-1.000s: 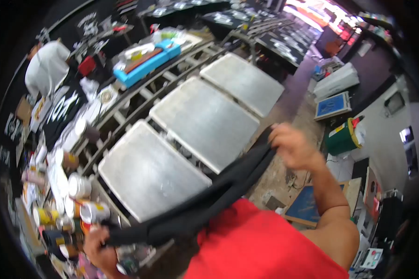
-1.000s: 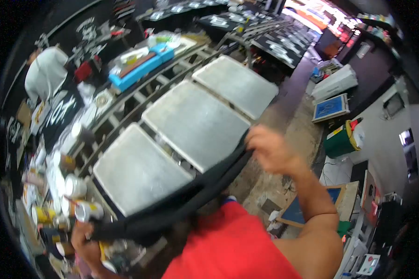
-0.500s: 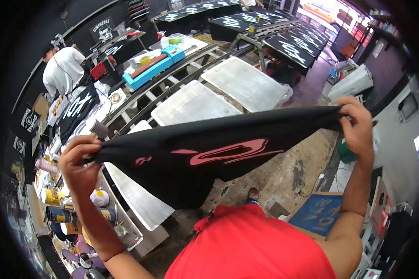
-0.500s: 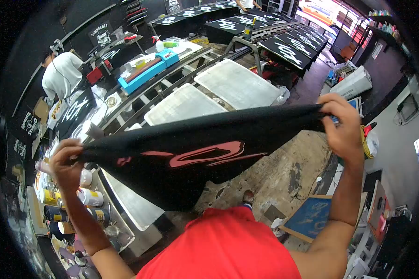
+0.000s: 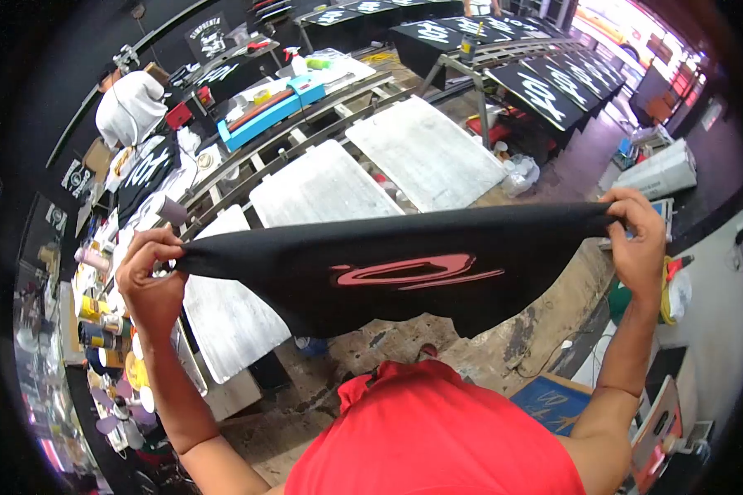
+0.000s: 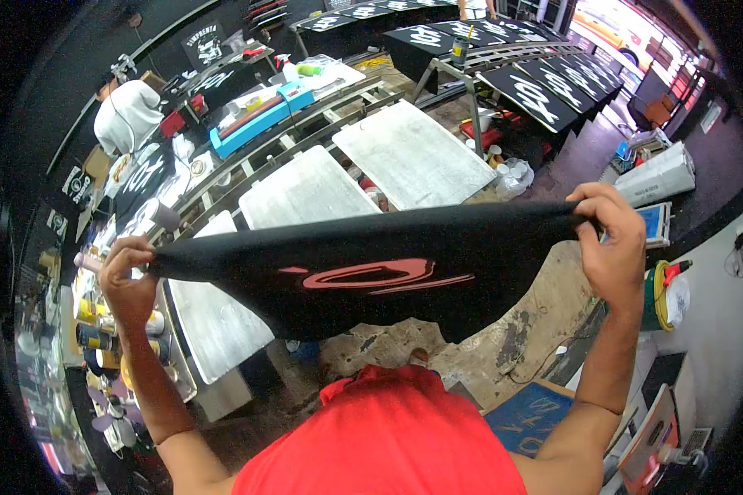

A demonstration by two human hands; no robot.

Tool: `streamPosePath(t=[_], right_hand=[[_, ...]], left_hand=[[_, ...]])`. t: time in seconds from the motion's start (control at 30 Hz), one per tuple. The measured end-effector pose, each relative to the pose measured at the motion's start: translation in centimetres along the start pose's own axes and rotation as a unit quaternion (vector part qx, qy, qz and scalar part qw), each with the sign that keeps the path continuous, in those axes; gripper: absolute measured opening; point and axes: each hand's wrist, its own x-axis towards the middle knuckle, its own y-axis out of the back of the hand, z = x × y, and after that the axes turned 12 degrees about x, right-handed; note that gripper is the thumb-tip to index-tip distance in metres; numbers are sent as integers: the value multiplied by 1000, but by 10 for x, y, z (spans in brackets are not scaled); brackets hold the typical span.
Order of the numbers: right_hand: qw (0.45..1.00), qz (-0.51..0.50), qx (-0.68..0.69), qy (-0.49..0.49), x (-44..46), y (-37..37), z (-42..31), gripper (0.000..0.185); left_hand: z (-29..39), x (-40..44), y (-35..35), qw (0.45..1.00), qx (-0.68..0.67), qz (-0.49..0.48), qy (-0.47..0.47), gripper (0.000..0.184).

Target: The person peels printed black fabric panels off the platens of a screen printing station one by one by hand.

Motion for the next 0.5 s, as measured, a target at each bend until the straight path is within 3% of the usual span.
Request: streamPosePath(t=[0.07, 0.13, 0.2, 0.27, 0.33, 0.4, 0.47, 0.5], right_hand=[[1000, -18, 9, 0, 14, 15, 10, 17], [996, 33, -59, 51, 26, 30, 10, 20], [980, 118, 146, 67, 28, 49, 6, 24], [987, 83, 121, 59, 31, 66, 17, 29], [997, 44, 49, 27, 54, 70, 30, 31], [996, 6, 54, 64, 82, 85, 48, 27], [986, 48, -95, 126, 117, 95, 42, 33], [982, 28, -130, 136, 133, 102, 36, 31]], left_hand=[[7, 10, 4, 999, 0, 0, -35, 28], [21, 21, 27, 998, 26, 22, -50, 30], [31, 21, 47, 988, -56, 129, -66, 32], [22, 18, 52, 984, -114, 129, -52, 33], [21, 29, 44, 994, -90, 64, 19, 33], [10, 51, 52, 999, -33, 12, -41, 38], [10, 78, 72, 997, -54, -40, -37, 45], [29, 92, 87, 995, -18, -102, 2, 70]])
